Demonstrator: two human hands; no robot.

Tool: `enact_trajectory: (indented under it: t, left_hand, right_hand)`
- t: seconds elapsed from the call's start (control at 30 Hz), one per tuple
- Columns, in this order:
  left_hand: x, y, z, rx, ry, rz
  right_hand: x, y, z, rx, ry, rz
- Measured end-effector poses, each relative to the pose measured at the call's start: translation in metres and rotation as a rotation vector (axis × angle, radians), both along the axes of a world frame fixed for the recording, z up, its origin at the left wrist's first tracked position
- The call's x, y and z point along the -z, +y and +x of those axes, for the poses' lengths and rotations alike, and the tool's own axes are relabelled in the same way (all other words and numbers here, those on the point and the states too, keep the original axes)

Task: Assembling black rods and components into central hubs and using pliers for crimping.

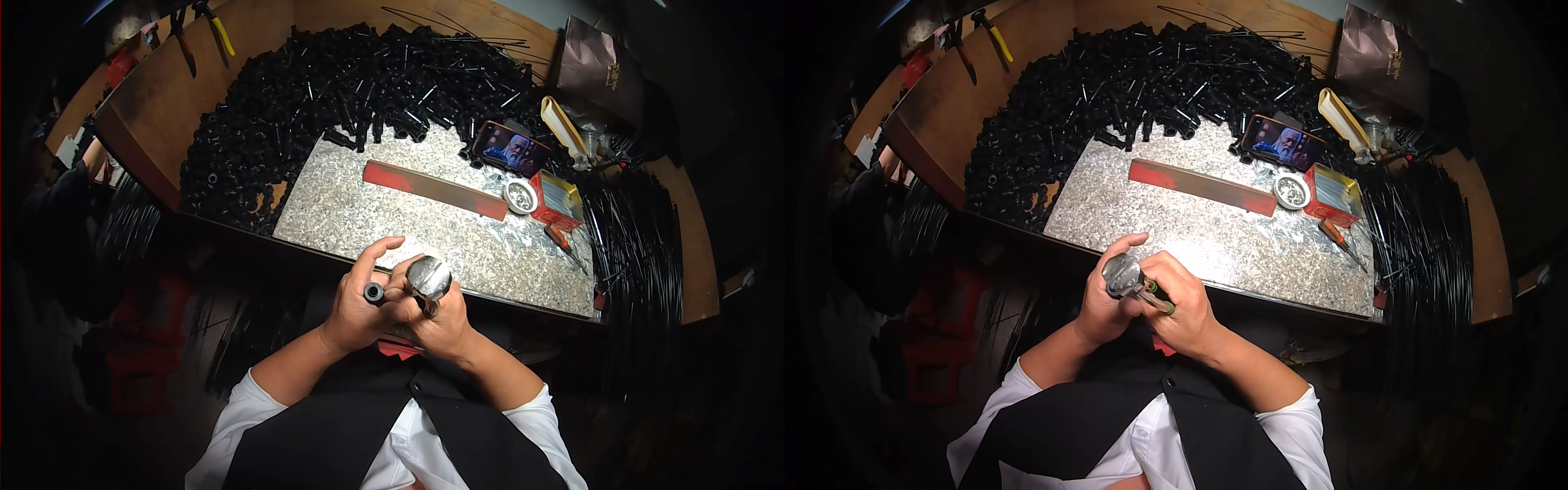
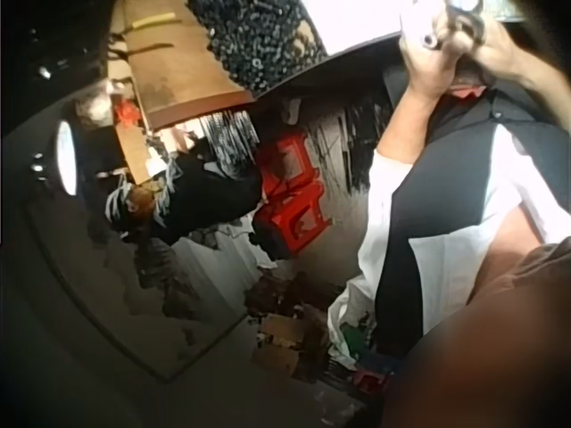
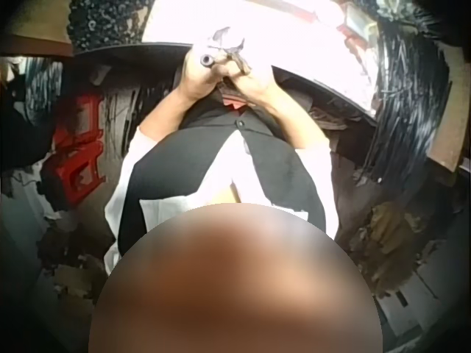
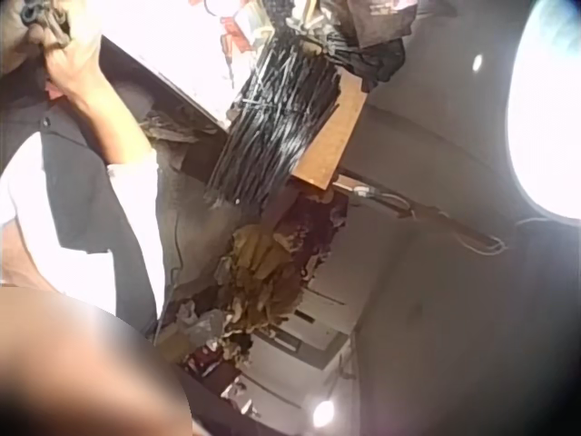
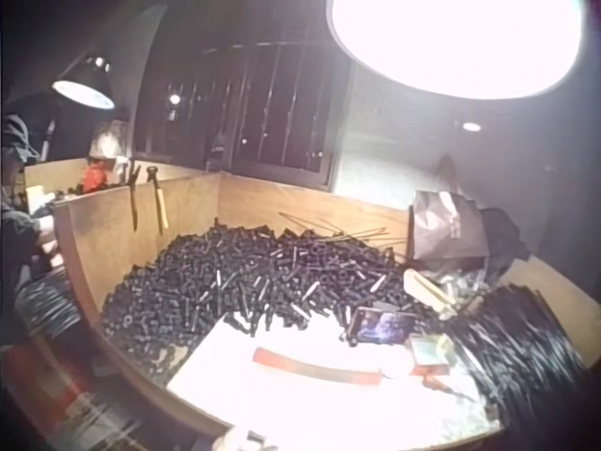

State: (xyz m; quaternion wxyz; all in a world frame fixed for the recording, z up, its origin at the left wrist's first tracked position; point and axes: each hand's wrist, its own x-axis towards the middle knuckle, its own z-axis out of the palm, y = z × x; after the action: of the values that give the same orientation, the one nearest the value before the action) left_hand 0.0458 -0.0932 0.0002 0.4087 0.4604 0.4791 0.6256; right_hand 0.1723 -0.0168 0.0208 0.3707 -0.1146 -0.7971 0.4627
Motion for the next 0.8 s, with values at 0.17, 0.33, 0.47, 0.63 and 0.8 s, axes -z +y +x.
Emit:
enact_trajectory:
  t: [0.17, 0.33, 0.47, 0.63, 0.8]
  left_hand:
    - [0.0, 0.0, 0.001, 0.005, -0.027, 0.014]
    - [0.001, 0.0, 0.0, -0.004, -0.002, 0.016]
    - [0.005, 0.002, -0.004, -0.005, 0.042, 0.063]
    - [0.008, 0.003, -0.005, 0.009, 0.044, 0.068]
    - [0.007, 0.005, 0.0, -0.054, 0.157, 0.098]
  right_hand:
    - [0.003, 0.004, 0.002, -0.021, -0.026, 0.077]
    - [0.0, 0.003, 0.002, -0.035, -0.029, 0.037]
    - [0.0, 0.004, 0.001, -0.049, 0.022, 0.025]
    - [0.004, 0.007, 0.001, -0.064, 0.031, 0.036]
    - [0.007, 0.009, -0.001, -0.057, 0.039, 0.187]
